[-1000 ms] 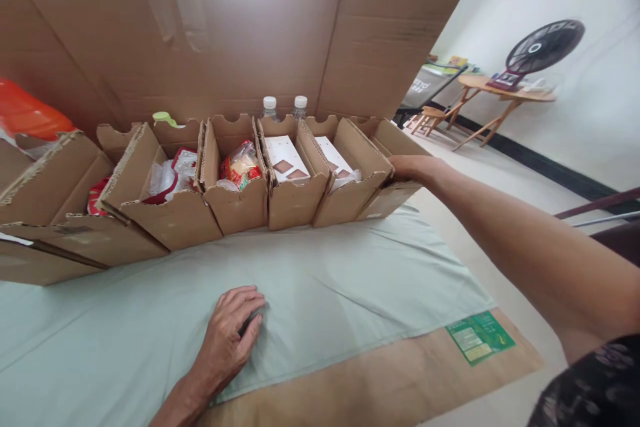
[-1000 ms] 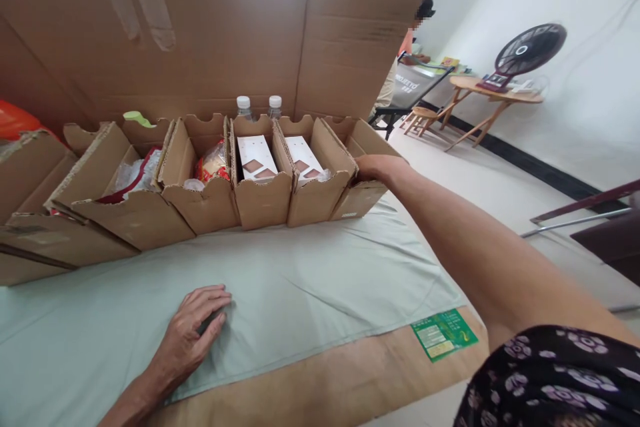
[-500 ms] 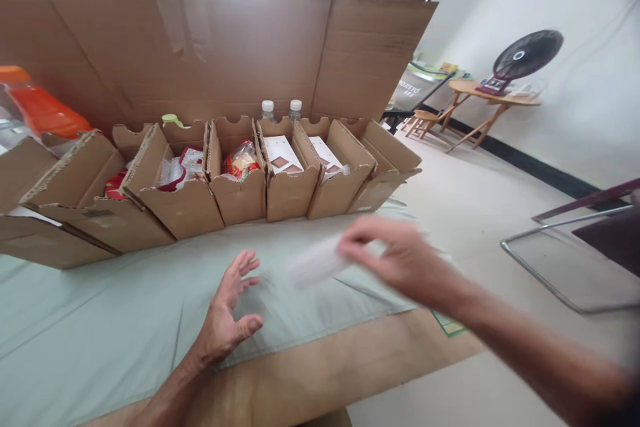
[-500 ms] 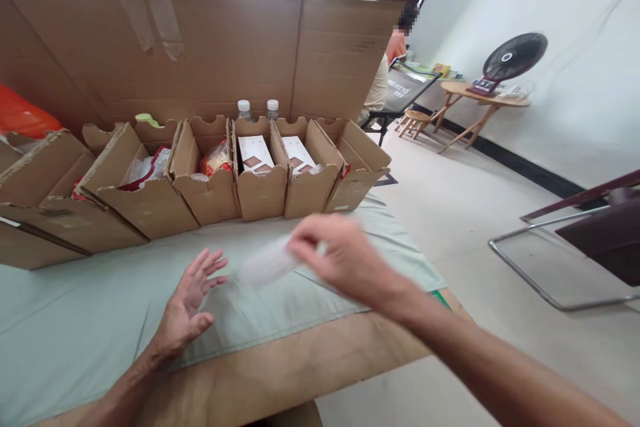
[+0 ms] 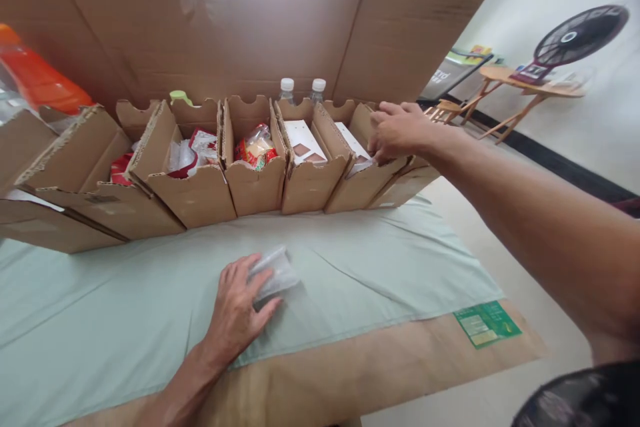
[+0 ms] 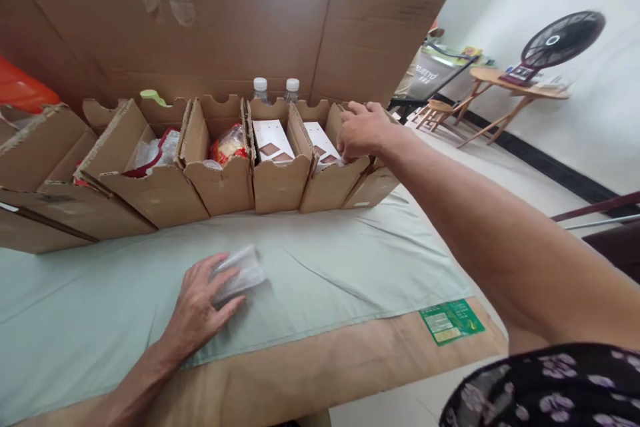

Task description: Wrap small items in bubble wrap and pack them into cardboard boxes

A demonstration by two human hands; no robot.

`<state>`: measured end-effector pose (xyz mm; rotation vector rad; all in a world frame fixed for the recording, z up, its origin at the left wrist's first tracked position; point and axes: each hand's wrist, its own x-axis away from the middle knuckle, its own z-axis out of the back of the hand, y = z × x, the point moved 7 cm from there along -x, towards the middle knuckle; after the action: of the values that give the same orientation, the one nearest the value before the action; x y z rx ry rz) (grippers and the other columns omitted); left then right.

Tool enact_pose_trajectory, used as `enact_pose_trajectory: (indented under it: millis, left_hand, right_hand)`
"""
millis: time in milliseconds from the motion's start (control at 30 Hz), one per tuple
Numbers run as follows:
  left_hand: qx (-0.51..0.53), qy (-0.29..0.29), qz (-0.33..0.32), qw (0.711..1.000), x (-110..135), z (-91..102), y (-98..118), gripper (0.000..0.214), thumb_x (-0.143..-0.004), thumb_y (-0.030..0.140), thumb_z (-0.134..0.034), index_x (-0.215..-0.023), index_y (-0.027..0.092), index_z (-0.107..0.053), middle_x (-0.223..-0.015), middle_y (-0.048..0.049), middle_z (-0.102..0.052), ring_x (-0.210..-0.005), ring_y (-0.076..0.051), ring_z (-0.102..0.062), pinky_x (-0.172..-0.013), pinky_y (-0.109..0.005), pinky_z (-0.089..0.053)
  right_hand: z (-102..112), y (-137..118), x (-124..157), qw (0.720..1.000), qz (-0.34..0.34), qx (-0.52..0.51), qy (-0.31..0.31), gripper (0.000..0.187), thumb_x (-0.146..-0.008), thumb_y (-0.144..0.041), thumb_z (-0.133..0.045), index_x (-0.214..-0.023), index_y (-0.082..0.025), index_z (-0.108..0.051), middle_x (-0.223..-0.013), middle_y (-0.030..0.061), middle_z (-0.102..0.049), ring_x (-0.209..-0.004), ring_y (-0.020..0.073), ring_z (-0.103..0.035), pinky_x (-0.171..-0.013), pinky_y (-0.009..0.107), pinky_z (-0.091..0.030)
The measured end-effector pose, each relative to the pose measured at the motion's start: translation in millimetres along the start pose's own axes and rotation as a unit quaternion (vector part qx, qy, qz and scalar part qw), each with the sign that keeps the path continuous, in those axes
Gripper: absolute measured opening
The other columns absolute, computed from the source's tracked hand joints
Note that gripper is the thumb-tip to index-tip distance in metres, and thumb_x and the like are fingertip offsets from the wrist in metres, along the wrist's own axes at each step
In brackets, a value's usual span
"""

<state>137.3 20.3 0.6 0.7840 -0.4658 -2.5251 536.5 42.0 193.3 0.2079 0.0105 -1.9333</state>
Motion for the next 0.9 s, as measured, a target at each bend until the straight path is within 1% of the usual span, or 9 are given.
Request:
enact_pose_trajectory:
  millis: [100,200,333,433,533,633,767,833,900]
  left_hand:
    - [-0.006,-0.018,-0.014,1.000,1.6,-3.5,7.9,0.015,-0.089,0.014,-0.062,-0.098,0.022,-0.072,-0.130,-0.0154,-0.067,-0.121,-0.034,-0.062,-0.098,-0.053,-0.053]
    - [-0.009,0.032,-0.018,0.999,0.2,8.4,12.9,0.013,-0.088,0.012,-0.060,-0.090,0.020,-0.070,-0.136,-0.0182,-0.064,-0.132,-0.038,-0.057,-0.103,-0.058,-0.051]
    - [0.023,0.143,-0.007,0.989,-1.9,40.1,12.1,0.008,-0.087,0.017,-0.062,-0.088,0.022,-0.069,-0.145,-0.0163,-0.060,-0.144,-0.039,-0.049,-0.112,-0.061,-0.045]
    - [0.112,0.168,0.079,0.976,-1.4,51.3,-5.1,0.009,-0.091,0.029,-0.061,-0.088,0.022,-0.066,-0.106,-0.0088,-0.076,-0.101,-0.025,-0.073,-0.089,-0.038,-0.059]
    - [0.211,0.148,0.204,0.944,1.8,46.5,-26.9,0.020,-0.092,0.039,-0.062,-0.089,0.020,-0.066,-0.068,0.0021,-0.066,-0.058,-0.014,-0.060,-0.057,-0.023,-0.049]
    - [0.301,0.154,0.260,0.905,2.9,43.7,-37.9,0.026,-0.092,0.044,-0.064,-0.094,0.018,-0.067,-0.074,0.0009,-0.067,-0.066,-0.015,-0.062,-0.063,-0.023,-0.050]
    - [0.351,0.218,0.278,0.867,5.7,50.6,-43.7,0.033,-0.091,0.049,-0.066,-0.102,0.017,-0.066,-0.088,-0.0025,-0.071,-0.081,-0.018,-0.066,-0.077,-0.027,-0.053]
    - [0.388,0.172,0.259,0.868,3.2,44.4,-38.5,0.041,-0.089,0.052,-0.068,-0.111,0.017,-0.065,-0.097,-0.0045,-0.073,-0.087,-0.020,-0.068,-0.082,-0.029,-0.054]
    - [0.428,0.057,0.217,0.876,-1.5,29.8,-25.3,0.060,-0.079,0.054,-0.079,-0.123,0.017,-0.062,-0.111,-0.0086,-0.073,-0.100,-0.025,-0.069,-0.092,-0.035,-0.055]
  right_hand:
    - [-9.8,-7.3,14.3,0.999,-0.029,-0.014,-0.015,0.033,-0.063,-0.026,-0.095,-0.057,-0.015,-0.064,-0.134,0.0109,-0.070,-0.150,0.0411,-0.038,-0.123,0.066,-0.018]
    - [-6.1,-8.3,30.9,0.997,-0.068,-0.040,-0.002,0.023,-0.061,-0.012,-0.092,-0.059,-0.014,-0.070,-0.147,0.0094,-0.062,-0.153,0.0391,-0.034,-0.125,0.062,-0.016]
    - [41.8,0.6,60.5,0.980,-0.123,-0.088,0.128,0.005,-0.079,-0.015,-0.079,-0.077,-0.012,-0.076,-0.148,0.0157,-0.061,-0.144,0.0357,-0.047,-0.121,0.057,-0.032]
    - [96.9,-8.4,107.6,0.939,-0.115,-0.168,0.278,0.021,-0.097,-0.033,-0.060,-0.097,-0.022,-0.078,-0.145,0.0089,-0.063,-0.137,0.0305,-0.056,-0.115,0.050,-0.044]
    - [121.5,-49.2,156.9,0.915,-0.041,-0.250,0.314,0.016,-0.091,-0.040,-0.064,-0.084,-0.029,-0.073,-0.115,0.0037,-0.078,-0.113,0.0297,-0.071,-0.096,0.046,-0.056]
    - [97.6,-114.8,186.3,0.950,0.049,-0.205,0.230,0.016,-0.088,-0.029,-0.060,-0.073,-0.025,-0.063,-0.097,0.0051,-0.079,-0.083,0.0235,-0.072,-0.078,0.041,-0.057]
    - [16.6,-191.5,198.4,0.986,0.132,-0.079,0.060,0.013,-0.083,-0.013,-0.053,-0.074,-0.019,-0.061,-0.096,0.0118,-0.077,-0.071,0.0212,-0.065,-0.071,0.039,-0.050]
    - [-23.6,-221.6,202.6,0.978,0.184,-0.094,-0.031,0.013,-0.080,-0.009,-0.053,-0.078,-0.017,-0.063,-0.101,0.0136,-0.077,-0.077,0.0218,-0.067,-0.074,0.037,-0.049]
    - [-50.9,-246.1,208.0,0.955,0.234,-0.157,-0.090,0.013,-0.081,-0.010,-0.054,-0.081,-0.017,-0.065,-0.109,0.0131,-0.076,-0.086,0.0225,-0.068,-0.080,0.036,-0.051]
